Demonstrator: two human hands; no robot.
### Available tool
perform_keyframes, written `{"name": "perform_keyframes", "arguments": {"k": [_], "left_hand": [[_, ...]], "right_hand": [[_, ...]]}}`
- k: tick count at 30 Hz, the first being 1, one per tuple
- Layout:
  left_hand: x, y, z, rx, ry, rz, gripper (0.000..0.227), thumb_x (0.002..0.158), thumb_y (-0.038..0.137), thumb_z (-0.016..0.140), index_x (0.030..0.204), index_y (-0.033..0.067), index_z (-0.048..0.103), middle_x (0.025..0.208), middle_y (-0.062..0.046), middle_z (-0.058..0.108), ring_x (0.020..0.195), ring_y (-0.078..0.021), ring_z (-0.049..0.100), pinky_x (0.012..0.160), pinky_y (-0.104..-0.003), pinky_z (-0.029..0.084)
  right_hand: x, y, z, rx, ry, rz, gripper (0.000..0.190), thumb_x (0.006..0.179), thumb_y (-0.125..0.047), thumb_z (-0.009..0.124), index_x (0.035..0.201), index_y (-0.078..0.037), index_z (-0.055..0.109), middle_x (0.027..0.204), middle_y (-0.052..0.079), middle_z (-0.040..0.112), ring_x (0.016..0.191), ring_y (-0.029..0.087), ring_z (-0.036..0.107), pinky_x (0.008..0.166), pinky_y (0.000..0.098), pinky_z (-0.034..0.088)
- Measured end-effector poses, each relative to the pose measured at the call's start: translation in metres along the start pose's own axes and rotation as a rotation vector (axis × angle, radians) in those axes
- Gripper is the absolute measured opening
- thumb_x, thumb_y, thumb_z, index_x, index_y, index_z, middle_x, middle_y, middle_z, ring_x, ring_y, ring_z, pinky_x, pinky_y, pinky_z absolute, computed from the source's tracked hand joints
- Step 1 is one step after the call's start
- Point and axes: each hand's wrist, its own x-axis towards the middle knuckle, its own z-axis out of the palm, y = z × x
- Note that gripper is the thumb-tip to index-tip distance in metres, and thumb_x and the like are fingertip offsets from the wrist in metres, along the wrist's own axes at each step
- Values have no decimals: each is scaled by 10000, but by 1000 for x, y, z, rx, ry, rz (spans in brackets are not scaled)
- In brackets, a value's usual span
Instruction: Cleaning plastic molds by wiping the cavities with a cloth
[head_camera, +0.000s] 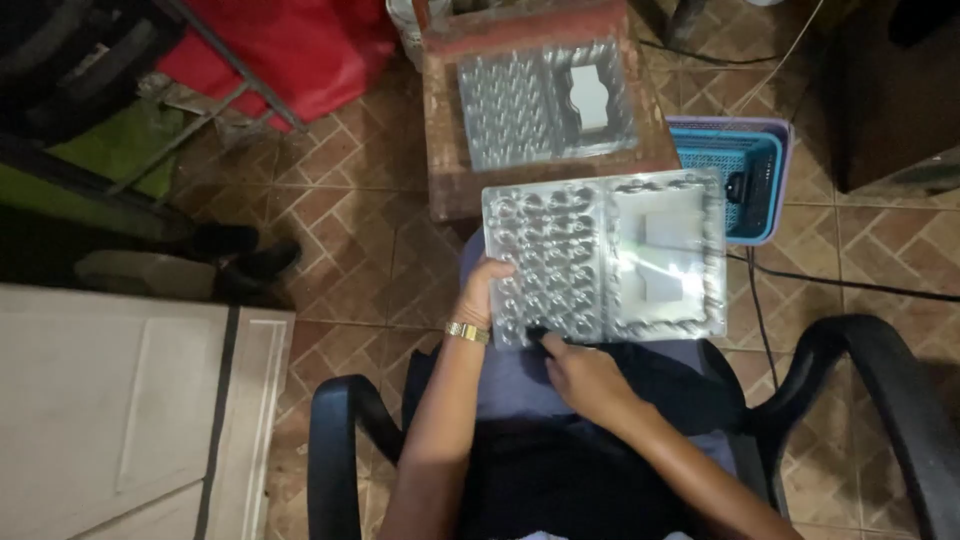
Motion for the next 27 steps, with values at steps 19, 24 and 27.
{"name": "perform_keyframes", "arguments": {"k": [19,24,27], "left_hand": [[-3,3,7,-28,-13,20,623,641,102,716,1261,162,690,1074,-136,740,904,-327,709,840,-472,587],[-4,6,17,-2,-59,45,696,633,90,706,1321,180,654,1119,-133,730,960,-307,714,867,-471,592],[9,-7,-3,-21,-39,25,686,637,89,707,1317,169,663,1111,-141,735,937,-332,713,858,-479,588]], "right_hand": [[-8,16,-8,-30,7,157,364,990,-339,478,1316,-236,603,960,182,782,932,432,745,821,568,590],[-3,8,-14,-226,39,194,329,1024,-367,415,1257,-203,579,870,161,767,825,393,761,742,530,600],[3,26,14,45,17,113,360,1015,-335,456,1248,-113,618,936,244,770,882,467,741,738,577,596]]}}
